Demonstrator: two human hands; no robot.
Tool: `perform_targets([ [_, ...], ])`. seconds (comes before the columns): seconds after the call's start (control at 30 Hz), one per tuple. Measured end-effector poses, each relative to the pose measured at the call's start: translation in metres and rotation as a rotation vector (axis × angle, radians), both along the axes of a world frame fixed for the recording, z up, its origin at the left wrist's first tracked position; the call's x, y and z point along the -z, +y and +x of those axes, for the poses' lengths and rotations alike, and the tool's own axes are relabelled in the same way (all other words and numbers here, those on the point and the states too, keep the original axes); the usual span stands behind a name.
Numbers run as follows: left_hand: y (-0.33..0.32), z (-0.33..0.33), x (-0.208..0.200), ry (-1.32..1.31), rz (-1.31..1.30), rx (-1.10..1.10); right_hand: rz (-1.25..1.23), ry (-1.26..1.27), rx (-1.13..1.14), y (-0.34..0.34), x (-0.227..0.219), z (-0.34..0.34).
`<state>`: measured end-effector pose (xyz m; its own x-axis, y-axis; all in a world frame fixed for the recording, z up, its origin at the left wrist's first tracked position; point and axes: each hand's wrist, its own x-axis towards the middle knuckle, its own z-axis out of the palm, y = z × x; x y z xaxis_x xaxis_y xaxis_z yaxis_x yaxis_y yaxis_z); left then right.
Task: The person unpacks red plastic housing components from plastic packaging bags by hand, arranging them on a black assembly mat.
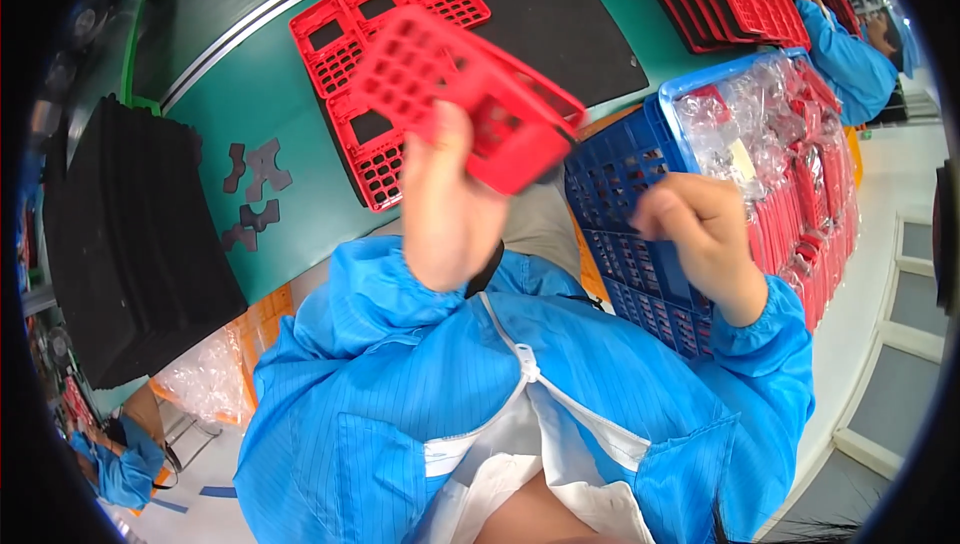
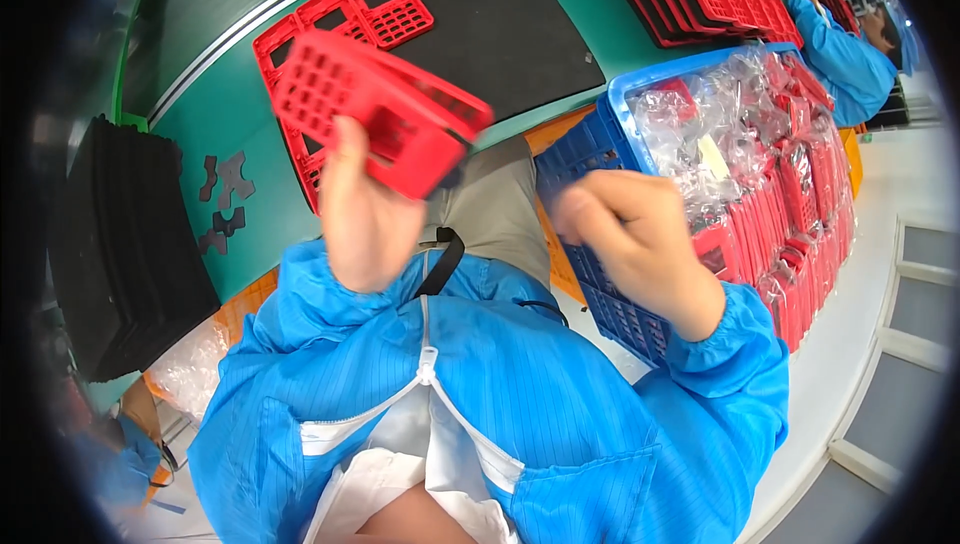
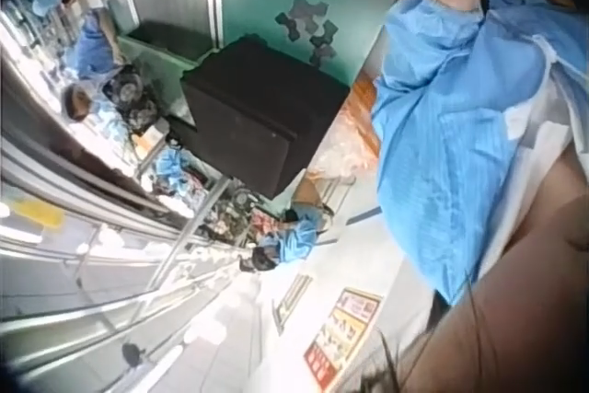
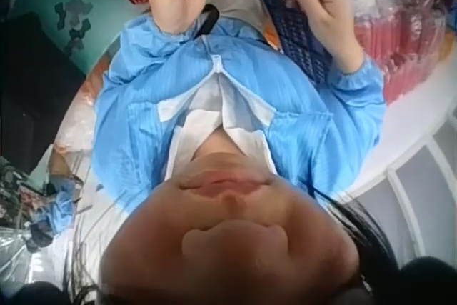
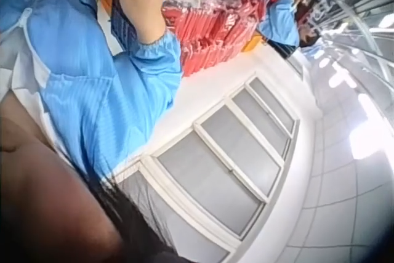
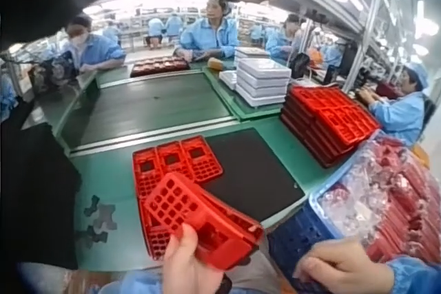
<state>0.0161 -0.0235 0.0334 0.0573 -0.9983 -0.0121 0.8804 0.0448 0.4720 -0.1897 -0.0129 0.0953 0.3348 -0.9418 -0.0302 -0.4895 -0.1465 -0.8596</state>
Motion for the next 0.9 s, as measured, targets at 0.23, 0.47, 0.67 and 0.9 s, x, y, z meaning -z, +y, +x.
perform_targets([
  [0.23,0.010,-0.016,-0.004,0.003,0.037,-0.023,-0.250,0.032,0.037,0.009,0.010,0.007],
  [0.47,0.020,0.007,0.006,-0.080,0.064,0.232,-0.421,0.468,0.499,-0.031,-0.023,-0.069],
  [0.67,0.017,-0.006,0.009,-0.201,0.165,0.403,-0.922,0.646,-0.572,-0.040,-0.011,0.024],
  [0.9,0.019,0.009,0.014,-0.286,0.184,0.480,-1.028,0.481,-0.881,-0.056,-0.008,0.028],
])
